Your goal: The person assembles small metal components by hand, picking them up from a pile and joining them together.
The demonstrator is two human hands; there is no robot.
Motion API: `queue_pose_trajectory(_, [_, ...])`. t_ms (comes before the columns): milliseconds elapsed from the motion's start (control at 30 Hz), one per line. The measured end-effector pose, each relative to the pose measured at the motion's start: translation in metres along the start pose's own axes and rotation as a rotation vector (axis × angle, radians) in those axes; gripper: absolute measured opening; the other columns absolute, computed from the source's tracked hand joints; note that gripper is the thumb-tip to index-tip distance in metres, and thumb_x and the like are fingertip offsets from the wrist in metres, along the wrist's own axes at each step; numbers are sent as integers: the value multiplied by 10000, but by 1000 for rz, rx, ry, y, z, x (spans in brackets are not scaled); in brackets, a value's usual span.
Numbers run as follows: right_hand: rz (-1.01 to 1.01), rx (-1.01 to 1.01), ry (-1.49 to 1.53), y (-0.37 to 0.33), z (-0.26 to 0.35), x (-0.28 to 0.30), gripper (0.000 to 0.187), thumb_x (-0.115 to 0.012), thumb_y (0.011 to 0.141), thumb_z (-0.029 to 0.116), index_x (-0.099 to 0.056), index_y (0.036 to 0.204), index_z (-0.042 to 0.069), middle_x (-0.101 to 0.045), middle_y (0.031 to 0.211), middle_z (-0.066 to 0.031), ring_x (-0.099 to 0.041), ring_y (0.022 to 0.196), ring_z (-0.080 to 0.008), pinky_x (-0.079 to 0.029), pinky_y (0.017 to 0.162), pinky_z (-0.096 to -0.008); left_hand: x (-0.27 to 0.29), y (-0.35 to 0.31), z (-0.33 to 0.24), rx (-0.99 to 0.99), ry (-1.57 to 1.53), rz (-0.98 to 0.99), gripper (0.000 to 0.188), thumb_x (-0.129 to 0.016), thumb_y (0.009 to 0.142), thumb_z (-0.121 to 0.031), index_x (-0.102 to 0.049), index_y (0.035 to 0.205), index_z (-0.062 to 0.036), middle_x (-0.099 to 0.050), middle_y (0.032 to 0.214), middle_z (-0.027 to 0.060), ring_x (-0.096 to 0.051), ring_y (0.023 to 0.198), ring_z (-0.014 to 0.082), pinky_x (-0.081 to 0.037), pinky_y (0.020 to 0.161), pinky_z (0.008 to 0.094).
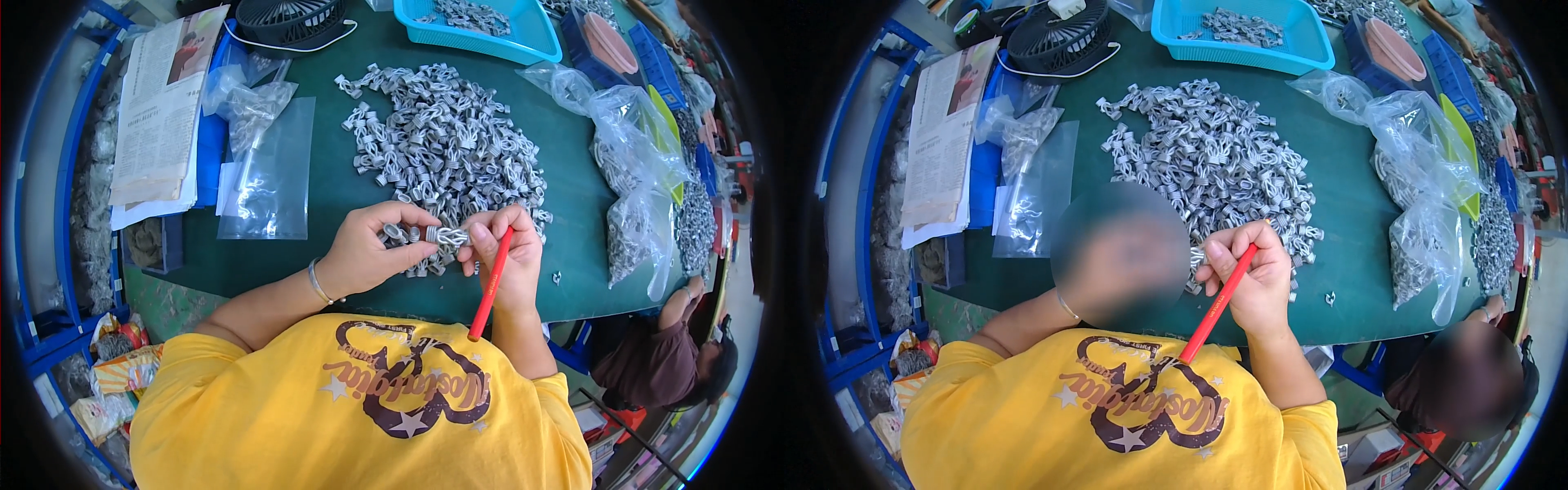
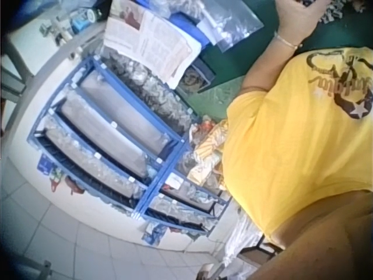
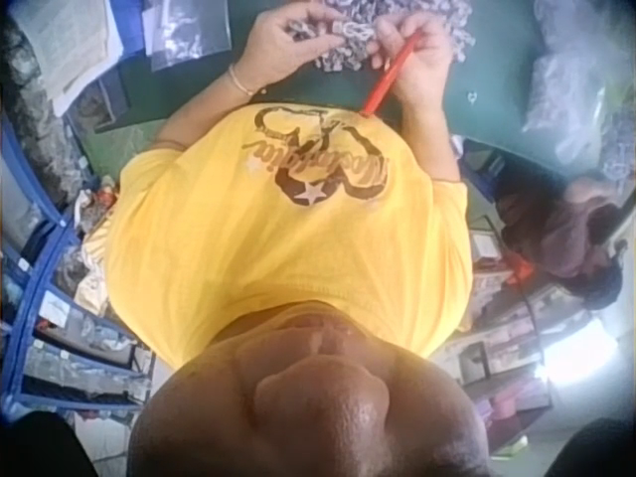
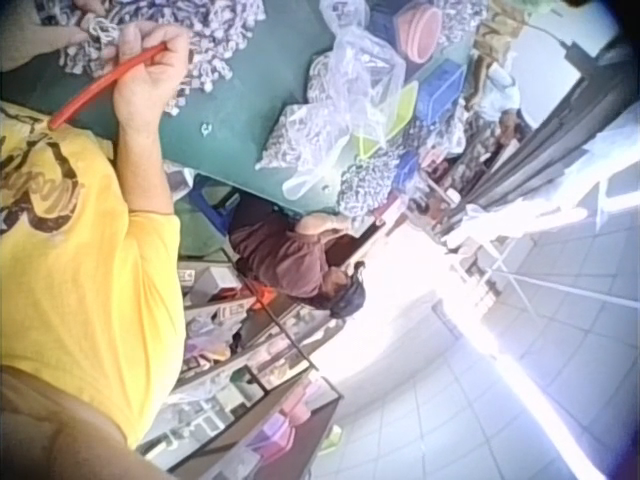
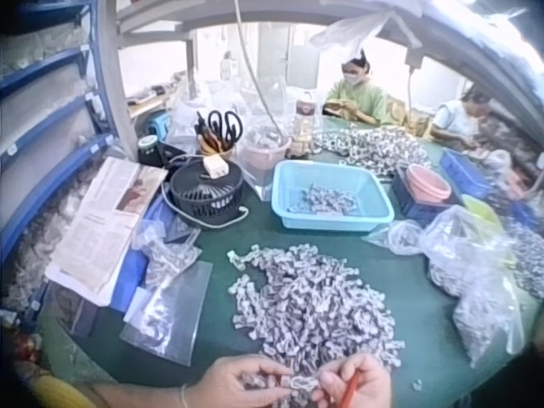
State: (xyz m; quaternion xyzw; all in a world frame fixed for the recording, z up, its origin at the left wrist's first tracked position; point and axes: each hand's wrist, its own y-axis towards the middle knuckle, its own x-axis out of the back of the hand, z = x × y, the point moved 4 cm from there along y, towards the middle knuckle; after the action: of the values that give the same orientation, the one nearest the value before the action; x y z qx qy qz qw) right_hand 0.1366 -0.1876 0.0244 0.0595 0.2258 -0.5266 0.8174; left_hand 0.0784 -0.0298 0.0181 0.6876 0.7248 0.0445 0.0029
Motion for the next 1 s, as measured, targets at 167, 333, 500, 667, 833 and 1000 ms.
queue_pose_trajectory(167, [66, -91, 94, 3, -11, 2, 211, -552, 810, -54, -382, 780, 68, -586, 813, -132, -600, 601, -138, -476, 459, -195, 4, -5, 1, 78, -31, -26, 208, -686, 723, -51, -622, 917, -10, -611, 803, 37, -559, 723, 81, -454, 661, 218])
queue_pose_trajectory(333, [171, 84, 36, 0, -18, -2, 287, -580, 743, -133, -364, 782, 53, -541, 982, -184, -588, 827, -173, -523, 674, -250, 4, -1, -13, -226, 155, -12, 209, -691, 717, -46, -624, 912, -14, -613, 822, 58, -573, 730, 102, -455, 665, 226])
queue_pose_trajectory(500, [49, 517, -298, -9, -2, -8, 350, -632, 686, -145, -355, 783, 46, -551, 958, -199, -584, 796, -176, -516, 661, -254, 4, -5, -7, -65, -36, -57, 187, -665, 749, -52, -616, 922, -2, -607, 830, 48, -578, 727, 107, -456, 645, 211])
queue_pose_trajectory(667, [255, 928, -709, -19, 21, -37, 384, -690, 674, -56, -360, 824, 72, -584, 905, -168, -561, 759, -244, -456, 647, -326, -2, -5, 8, 91, -167, 82, 245, -534, 864, -204, -562, 1023, -20, -602, 868, 68, -586, 765, 126, -483, 646, 238])
queue_pose_trajectory(833, [387, 975, -954, -3, 12, -78, 297, -708, 670, 66, -487, 868, 48, -600, 998, -173, -566, 933, -355, -431, 833, -433, -24, 10, -14, 412, -1399, 41, 545, -242, 927, -480, -389, 1247, -64, -453, 1214, 136, -453, 1118, 233, -345, 980, 365])
queue_pose_trajectory(1000, [317, 1103, -837, 11, 9, -81, 259, -697, 661, 126, -541, 847, 35, -595, 1031, -163, -535, 1002, -371, -389, 863, -492, -15, 8, -22, 367, -1306, -42, 605, -184, 921, -510, -302, 1301, -55, -391, 1287, 124, -349, 1219, 252, -260, 1032, 359])
